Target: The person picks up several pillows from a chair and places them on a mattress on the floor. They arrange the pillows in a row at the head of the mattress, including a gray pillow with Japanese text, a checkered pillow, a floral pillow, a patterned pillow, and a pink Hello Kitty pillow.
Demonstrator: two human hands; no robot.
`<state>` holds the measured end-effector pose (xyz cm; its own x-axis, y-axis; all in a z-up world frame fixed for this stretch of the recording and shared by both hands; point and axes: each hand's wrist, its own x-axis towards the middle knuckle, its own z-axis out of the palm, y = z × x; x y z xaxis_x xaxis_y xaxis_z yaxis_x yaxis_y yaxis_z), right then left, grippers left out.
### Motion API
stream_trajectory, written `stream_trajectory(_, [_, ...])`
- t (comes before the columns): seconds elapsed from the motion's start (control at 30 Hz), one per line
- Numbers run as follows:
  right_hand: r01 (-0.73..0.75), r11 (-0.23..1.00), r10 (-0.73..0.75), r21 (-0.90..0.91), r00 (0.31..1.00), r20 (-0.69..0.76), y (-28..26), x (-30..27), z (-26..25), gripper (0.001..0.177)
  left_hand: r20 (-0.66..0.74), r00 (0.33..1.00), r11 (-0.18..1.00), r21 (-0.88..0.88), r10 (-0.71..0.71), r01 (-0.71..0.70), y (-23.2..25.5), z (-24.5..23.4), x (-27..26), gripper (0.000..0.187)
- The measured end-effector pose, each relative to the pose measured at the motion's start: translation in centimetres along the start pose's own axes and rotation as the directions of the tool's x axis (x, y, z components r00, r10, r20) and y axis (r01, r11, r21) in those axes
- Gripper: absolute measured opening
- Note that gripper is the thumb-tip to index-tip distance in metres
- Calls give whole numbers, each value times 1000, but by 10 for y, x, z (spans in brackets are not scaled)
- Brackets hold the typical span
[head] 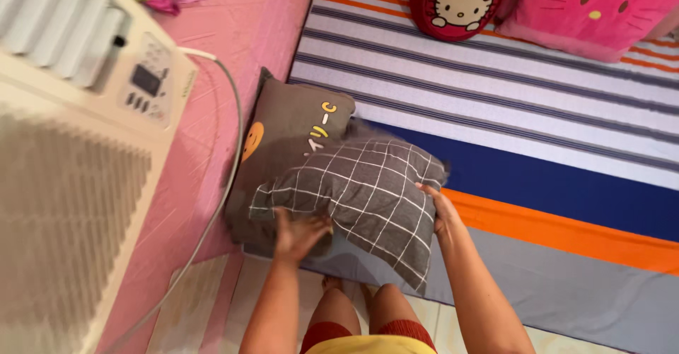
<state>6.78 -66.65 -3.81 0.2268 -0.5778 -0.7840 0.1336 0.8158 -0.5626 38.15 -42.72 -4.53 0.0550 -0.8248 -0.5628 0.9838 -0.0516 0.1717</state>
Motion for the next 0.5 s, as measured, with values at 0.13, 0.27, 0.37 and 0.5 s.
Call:
stream_trajectory(0.13, [159, 981, -158, -107, 987, 18, -11, 39, -9, 59, 103, 987, 991, -52, 126, -121, 25, -42, 53, 87])
stream_trajectory(0.27, [270, 890, -325, -369, 941, -96, -34, 43, -21, 64, -58, 981, 941, 275, -187, 196, 38, -42, 124, 85])
stream_trajectory(0.37, [452, 829, -449, -331, 889, 90, -64, 39, -20, 68, -61, 982, 806, 562, -180, 183, 53, -14, 180, 77])
stream_trajectory(0.5, [427, 797, -450, -427, 891, 50, -106, 49, -6, 55, 24, 997, 621, 784, -79, 30, 57, 26, 242, 69])
